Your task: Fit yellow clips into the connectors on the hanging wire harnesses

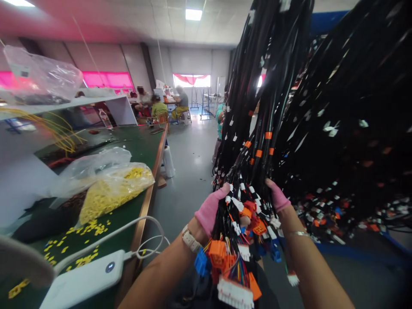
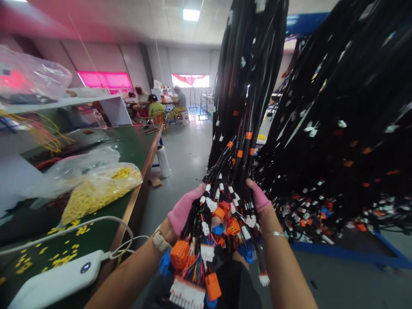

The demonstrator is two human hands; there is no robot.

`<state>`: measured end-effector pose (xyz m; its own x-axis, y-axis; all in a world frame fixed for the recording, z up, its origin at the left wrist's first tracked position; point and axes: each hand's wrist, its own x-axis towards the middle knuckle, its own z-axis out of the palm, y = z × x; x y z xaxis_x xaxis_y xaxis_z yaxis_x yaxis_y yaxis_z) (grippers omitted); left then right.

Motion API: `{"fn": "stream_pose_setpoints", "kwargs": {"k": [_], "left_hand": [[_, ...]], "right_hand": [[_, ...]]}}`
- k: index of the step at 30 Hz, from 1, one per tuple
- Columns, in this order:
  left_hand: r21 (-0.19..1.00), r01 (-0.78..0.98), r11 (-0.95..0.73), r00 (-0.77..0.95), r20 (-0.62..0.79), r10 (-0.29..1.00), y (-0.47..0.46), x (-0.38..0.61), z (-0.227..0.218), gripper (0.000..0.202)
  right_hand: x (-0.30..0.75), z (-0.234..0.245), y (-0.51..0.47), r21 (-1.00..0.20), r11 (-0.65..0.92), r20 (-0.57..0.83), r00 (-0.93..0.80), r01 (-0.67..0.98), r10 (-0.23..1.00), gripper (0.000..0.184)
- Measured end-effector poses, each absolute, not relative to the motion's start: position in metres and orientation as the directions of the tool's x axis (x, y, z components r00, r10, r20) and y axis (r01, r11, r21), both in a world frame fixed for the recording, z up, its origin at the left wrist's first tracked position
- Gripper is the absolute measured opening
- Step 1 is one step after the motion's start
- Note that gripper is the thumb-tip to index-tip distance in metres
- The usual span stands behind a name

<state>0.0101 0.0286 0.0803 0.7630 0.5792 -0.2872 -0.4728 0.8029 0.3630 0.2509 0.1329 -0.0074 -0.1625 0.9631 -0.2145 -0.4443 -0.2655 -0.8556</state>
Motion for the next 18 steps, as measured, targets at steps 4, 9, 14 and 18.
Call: {"fn": "stream_pose_setpoints", "kwargs": {"k": [4, 9, 14, 18], "left_hand": [[0.424, -0.479, 0.769, 0.734, -0.286, 0.615, 0.029, 0.017, 0.078, 0.064], [0.747, -0.366, 0.555, 0.669, -0.203, 0.715, 0.041, 0.015, 0.058, 0.071], [0.964, 0.258, -0.073, 0.29, -0.005, 0.957, 0.07, 0.003, 0.038, 0.059], [0.918, 0.347, -0.193, 0.241, 0.112, 0.964, 0.101, 0.006, 0.054, 0.069]], "right_hand": [[0.256, -0.007, 0.133, -0.867, -0.263, -0.213, -0.162, -0.424, 0.964, 0.028], [0.257, -0.005, 0.128, -0.864, -0.264, -0.214, -0.162, -0.429, 0.963, 0.029], [0.245, 0.0, 0.118, -0.849, -0.296, -0.236, -0.187, -0.438, 0.954, 0.037], [0.229, 0.005, 0.112, -0.818, -0.34, -0.251, -0.244, -0.464, 0.937, 0.042]]}}
